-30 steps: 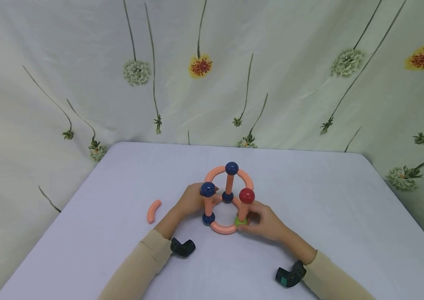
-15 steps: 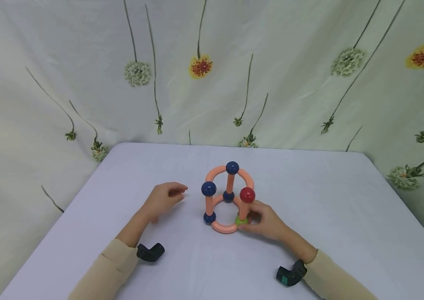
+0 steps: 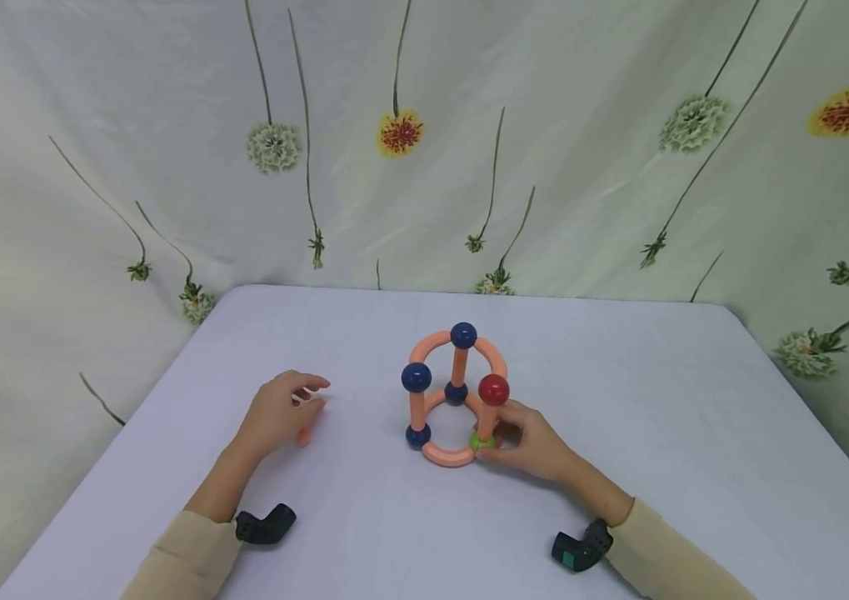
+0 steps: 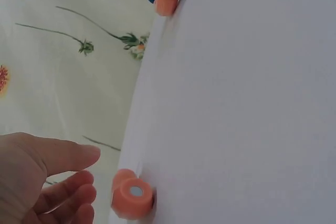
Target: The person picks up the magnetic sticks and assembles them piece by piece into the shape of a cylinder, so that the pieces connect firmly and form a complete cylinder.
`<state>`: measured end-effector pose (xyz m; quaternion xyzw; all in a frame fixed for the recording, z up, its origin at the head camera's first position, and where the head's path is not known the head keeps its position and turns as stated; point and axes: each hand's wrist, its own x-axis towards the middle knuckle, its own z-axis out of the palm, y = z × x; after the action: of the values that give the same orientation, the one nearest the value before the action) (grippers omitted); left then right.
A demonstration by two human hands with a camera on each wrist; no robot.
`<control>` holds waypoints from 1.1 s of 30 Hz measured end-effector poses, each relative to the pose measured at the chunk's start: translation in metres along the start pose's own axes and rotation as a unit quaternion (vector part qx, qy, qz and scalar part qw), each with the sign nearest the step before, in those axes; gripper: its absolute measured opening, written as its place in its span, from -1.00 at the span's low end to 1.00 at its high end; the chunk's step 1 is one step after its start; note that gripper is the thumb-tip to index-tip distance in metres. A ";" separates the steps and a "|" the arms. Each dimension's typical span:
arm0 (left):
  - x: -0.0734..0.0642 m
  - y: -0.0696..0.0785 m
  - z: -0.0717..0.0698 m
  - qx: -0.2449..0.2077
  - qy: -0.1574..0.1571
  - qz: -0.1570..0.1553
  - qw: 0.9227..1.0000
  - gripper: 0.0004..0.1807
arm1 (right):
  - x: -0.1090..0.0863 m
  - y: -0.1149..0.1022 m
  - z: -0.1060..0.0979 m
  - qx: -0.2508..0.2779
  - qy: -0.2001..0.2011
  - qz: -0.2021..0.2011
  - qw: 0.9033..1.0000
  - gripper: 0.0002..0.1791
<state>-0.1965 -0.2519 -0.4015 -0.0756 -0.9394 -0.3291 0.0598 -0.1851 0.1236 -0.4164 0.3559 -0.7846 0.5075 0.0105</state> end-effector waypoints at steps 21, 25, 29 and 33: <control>-0.012 -0.007 -0.002 0.053 -0.049 -0.124 0.990 -0.51 | -0.001 0.001 0.001 -0.007 0.002 0.006 1.000 -0.64; -0.014 -0.004 -0.002 0.045 -0.047 -0.130 0.989 -0.52 | -0.001 0.000 0.001 -0.006 0.001 0.007 1.000 -0.64; -0.015 -0.003 -0.001 0.031 -0.049 -0.132 0.990 -0.50 | -0.001 -0.001 0.001 -0.007 0.001 0.011 1.000 -0.65; -0.014 -0.001 0.000 0.011 -0.049 -0.126 0.991 -0.48 | -0.001 -0.001 0.001 -0.009 0.002 0.012 1.000 -0.64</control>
<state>-0.1829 -0.2539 -0.4038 0.0278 -0.9468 -0.3196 -0.0274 -0.1834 0.1234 -0.4162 0.3453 -0.7935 0.5011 0.0090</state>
